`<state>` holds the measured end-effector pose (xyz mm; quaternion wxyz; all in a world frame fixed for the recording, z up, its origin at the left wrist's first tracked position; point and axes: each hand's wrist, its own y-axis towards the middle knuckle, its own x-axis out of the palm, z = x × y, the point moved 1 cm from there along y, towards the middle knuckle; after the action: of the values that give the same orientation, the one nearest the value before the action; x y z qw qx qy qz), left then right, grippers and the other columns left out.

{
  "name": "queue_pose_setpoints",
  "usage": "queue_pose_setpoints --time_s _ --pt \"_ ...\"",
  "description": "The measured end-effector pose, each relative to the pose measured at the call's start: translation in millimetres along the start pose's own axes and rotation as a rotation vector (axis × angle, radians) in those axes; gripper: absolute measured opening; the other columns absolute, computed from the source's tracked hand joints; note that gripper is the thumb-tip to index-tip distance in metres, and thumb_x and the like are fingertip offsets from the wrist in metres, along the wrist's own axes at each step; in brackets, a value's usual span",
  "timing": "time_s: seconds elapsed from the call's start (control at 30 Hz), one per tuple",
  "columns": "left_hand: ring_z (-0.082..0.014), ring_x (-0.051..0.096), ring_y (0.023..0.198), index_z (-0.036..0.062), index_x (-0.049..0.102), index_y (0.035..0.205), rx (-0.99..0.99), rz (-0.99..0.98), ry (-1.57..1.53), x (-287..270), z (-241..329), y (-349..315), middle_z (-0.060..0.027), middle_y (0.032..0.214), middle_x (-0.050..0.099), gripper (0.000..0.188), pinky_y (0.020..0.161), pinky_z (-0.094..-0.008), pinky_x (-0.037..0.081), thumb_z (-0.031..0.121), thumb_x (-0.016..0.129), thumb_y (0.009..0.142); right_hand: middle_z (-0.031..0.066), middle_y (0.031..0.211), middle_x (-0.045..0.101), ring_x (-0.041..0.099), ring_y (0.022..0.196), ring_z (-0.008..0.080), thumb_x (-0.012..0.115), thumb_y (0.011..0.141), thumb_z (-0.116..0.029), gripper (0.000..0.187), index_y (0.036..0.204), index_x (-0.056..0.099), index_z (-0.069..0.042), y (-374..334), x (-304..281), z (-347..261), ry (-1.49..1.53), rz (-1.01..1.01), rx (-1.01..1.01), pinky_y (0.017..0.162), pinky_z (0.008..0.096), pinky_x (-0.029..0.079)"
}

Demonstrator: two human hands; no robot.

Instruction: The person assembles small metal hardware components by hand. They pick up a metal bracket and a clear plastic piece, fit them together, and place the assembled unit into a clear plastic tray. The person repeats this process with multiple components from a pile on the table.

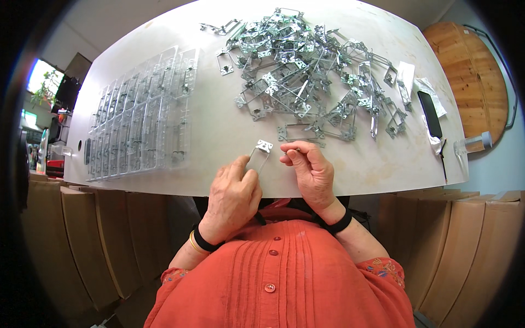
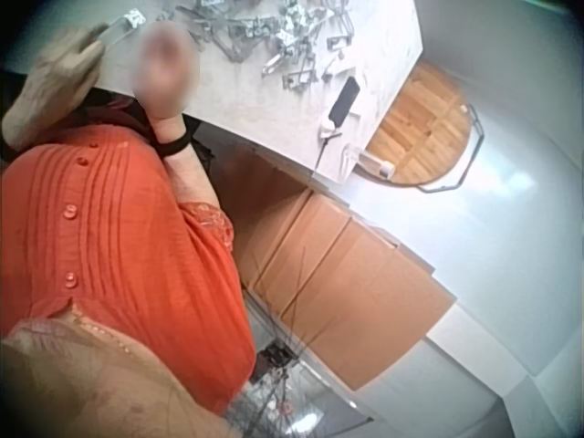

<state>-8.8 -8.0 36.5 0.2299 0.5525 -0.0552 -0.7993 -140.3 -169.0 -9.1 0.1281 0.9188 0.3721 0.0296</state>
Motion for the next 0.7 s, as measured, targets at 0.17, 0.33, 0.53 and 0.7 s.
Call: queue_pose_setpoints --time_s 0.17,0.33,0.53,0.7 --pt "-0.0426 0.068 0.111 -0.0026 0.064 0.113 -0.037 0.039 -0.107 6.4 1.3 -4.5 -0.0278 0.132 0.065 0.025 0.099 -0.049 0.055 -0.002 0.069 0.089 0.0081 0.119 0.077 0.076 0.1 0.0141 0.061 0.113 -0.01 0.018 0.126 0.068 -0.001 0.7 0.7 -1.4 -0.011 0.008 -0.001 0.092 0.0287 0.06" --pt "-0.0442 0.066 0.115 -0.003 0.061 0.127 -0.057 0.077 -0.181 8.6 -2.9 -4.7 -0.0273 0.133 0.066 0.04 0.099 -0.0497 0.055 -0.005 0.066 0.088 0.0057 0.115 0.077 0.077 0.1 0.0129 0.064 0.111 -0.007 0.017 0.125 0.07 0.001 1.9 2.9 -2.6 0.013 0.044 -0.007 0.091 0.0273 0.061" --pt "-0.0437 0.066 0.113 -0.0036 0.063 0.125 -0.069 0.143 -0.258 15.5 -9.5 -5.8 -0.0261 0.133 0.066 0.041 0.098 -0.0488 0.055 -0.009 0.065 0.084 0.0082 0.12 0.078 0.077 0.105 0.0139 0.065 0.11 -0.005 0.02 0.128 0.071 0.002 0.2 1.6 -1.6 -0.022 0.047 -0.004 0.093 0.0276 0.061" --pt "-0.0414 0.066 0.11 -0.0027 0.063 0.126 -0.085 0.177 -0.29 21.3 -12.4 -8.0 -0.0239 0.133 0.067 0.044 0.095 -0.0473 0.056 -0.01 0.067 0.082 0.0098 0.121 0.078 0.077 0.108 0.015 0.065 0.109 -0.001 0.023 0.131 0.071 0.002 0.1 4.9 -1.9 -0.023 0.101 -0.036 0.096 0.0282 0.061"
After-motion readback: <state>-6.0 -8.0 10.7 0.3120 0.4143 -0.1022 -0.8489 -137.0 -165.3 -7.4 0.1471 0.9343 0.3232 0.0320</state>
